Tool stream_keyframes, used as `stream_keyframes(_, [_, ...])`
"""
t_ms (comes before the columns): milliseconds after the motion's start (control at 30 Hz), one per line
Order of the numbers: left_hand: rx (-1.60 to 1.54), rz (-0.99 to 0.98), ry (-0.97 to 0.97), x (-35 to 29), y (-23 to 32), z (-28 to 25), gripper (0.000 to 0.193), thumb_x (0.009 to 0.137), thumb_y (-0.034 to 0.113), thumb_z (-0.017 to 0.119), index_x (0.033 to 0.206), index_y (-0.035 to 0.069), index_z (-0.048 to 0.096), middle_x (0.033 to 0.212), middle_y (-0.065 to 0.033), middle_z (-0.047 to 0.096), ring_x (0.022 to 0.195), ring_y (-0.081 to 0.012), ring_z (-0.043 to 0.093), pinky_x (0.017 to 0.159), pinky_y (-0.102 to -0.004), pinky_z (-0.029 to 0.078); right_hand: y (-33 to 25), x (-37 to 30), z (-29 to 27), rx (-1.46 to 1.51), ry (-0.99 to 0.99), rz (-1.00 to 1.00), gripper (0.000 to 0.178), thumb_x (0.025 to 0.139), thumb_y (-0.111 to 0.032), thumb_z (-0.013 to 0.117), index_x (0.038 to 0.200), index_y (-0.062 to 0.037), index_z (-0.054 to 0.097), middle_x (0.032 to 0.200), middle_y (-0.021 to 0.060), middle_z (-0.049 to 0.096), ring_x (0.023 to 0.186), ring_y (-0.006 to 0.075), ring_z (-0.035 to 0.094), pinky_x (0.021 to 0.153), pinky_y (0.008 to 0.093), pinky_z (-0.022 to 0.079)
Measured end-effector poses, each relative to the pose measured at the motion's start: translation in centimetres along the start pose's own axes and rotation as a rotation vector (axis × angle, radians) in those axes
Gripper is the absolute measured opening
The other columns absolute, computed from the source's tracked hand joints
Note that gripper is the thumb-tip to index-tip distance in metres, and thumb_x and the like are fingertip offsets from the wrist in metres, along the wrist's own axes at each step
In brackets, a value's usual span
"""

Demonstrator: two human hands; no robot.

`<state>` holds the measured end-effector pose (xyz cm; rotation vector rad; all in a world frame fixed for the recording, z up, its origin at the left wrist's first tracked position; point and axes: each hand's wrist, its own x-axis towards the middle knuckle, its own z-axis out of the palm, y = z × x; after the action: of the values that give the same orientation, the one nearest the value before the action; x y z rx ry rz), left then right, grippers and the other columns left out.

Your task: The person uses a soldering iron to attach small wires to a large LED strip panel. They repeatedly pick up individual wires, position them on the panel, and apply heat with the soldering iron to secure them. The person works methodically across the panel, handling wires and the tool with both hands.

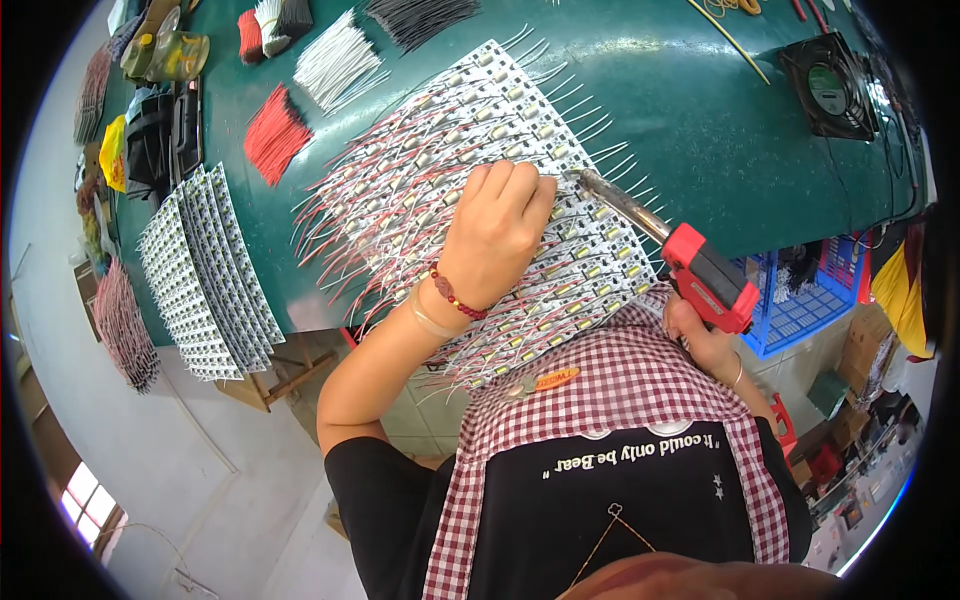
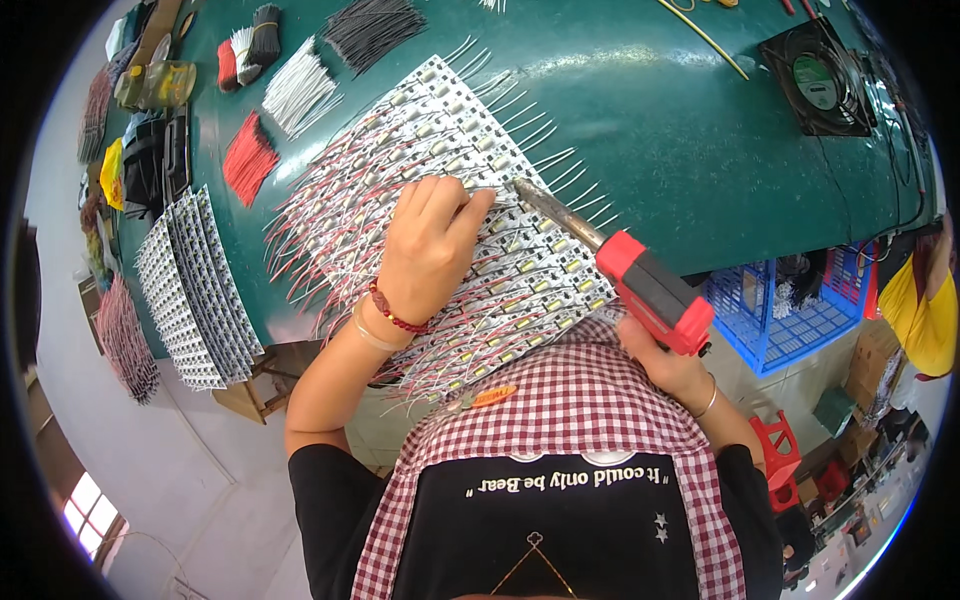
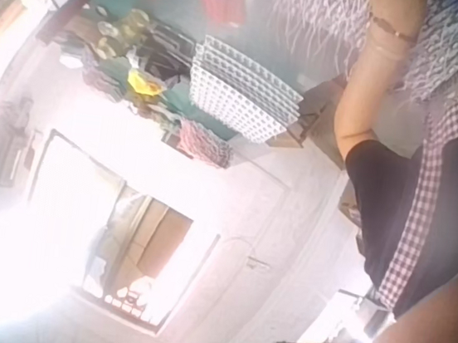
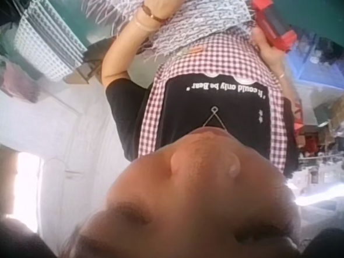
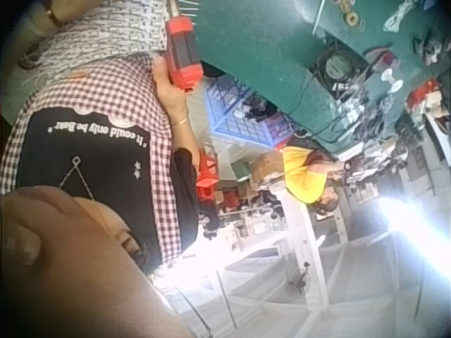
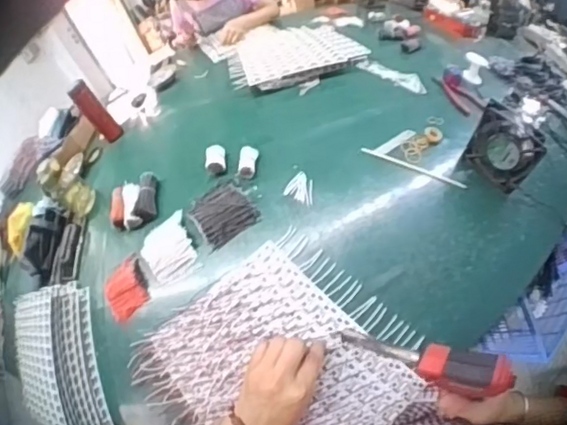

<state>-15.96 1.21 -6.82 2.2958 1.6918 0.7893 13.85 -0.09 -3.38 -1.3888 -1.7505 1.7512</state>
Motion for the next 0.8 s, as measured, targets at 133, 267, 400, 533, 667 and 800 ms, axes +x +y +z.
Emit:
stream_keyframes(133, [0.000, 0.001, -0.004, -0.3, 0.0, 0.0, 0.019, 0.070, 0.005, 0.056, 0.088, 0.000, 0.060, 0.080, -0.0078, 0.046, 0.077, -0.0221, 0.048, 0.069, -0.0331, 0.039, -1.1, 0.1, 0.2, 0.085, 0.009, 0.033, 0.017, 0.095, -0.014, 0.051, 0.093, 0.0023, 0.052, 0.063, 0.0054, 0.050, 0.058, 0.0146, 0.050, 0.057, 0.0295, 0.044])
stream_keyframes(267, [0.019, -0.003, 0.002, -0.3, 0.0, 0.1, 0.018, 0.071, 0.004, 0.057, 0.088, 0.001, 0.061, 0.078, -0.0066, 0.045, 0.075, -0.0211, 0.048, 0.068, -0.0328, 0.039, 0.8, -0.4, 0.1, -0.024, -0.019, -0.039, 0.021, 0.095, -0.013, 0.052, 0.106, 0.0047, 0.051, 0.062, 0.0056, 0.050, 0.057, 0.0151, 0.049, 0.056, 0.0298, 0.044])
stream_keyframes(400, [0.059, 0.013, 0.022, 0.1, -0.5, 0.3, 0.022, 0.071, 0.002, 0.060, 0.092, 0.003, 0.066, 0.074, -0.0041, 0.045, 0.070, -0.0192, 0.048, 0.065, -0.0328, 0.037, 1.0, 0.0, -0.1, -0.021, -0.052, -0.053, 0.034, 0.095, -0.014, 0.052, 0.122, 0.0053, 0.044, 0.062, 0.0059, 0.050, 0.055, 0.0151, 0.049, 0.055, 0.0302, 0.043])
stream_keyframes(533, [0.066, 0.056, 0.160, -0.3, -0.7, 1.0, 0.024, 0.070, 0.002, 0.061, 0.094, 0.004, 0.067, 0.073, -0.0026, 0.044, 0.069, -0.0181, 0.047, 0.063, -0.0322, 0.037, 0.3, 0.6, -0.2, 0.090, -0.009, -0.070, 0.038, 0.095, -0.016, 0.054, 0.124, 0.0049, 0.042, 0.063, 0.0065, 0.051, 0.054, 0.0151, 0.049, 0.054, 0.0302, 0.043])
stream_keyframes(667, [-0.024, -0.014, 0.072, -0.6, 0.0, 1.4, 0.025, 0.070, 0.002, 0.060, 0.094, 0.003, 0.066, 0.072, -0.0035, 0.044, 0.068, -0.0189, 0.047, 0.063, -0.0325, 0.037, 1.3, 0.4, -0.7, 0.131, -0.032, -0.026, 0.040, 0.095, -0.016, 0.054, 0.127, 0.0049, 0.041, 0.063, 0.0070, 0.051, 0.054, 0.0152, 0.049, 0.054, 0.0304, 0.043])
stream_keyframes(800, [-0.080, -0.044, 0.057, -0.9, -0.4, 2.7, 0.025, 0.071, 0.001, 0.059, 0.095, 0.001, 0.066, 0.072, -0.0050, 0.043, 0.068, -0.0202, 0.046, 0.063, -0.0331, 0.037, 1.1, 0.3, -0.8, 0.198, 0.007, 0.141, 0.006, 0.088, -0.007, 0.060, 0.089, -0.0006, 0.060, 0.074, 0.0026, 0.058, 0.066, 0.0119, 0.055, 0.060, 0.0281, 0.045])
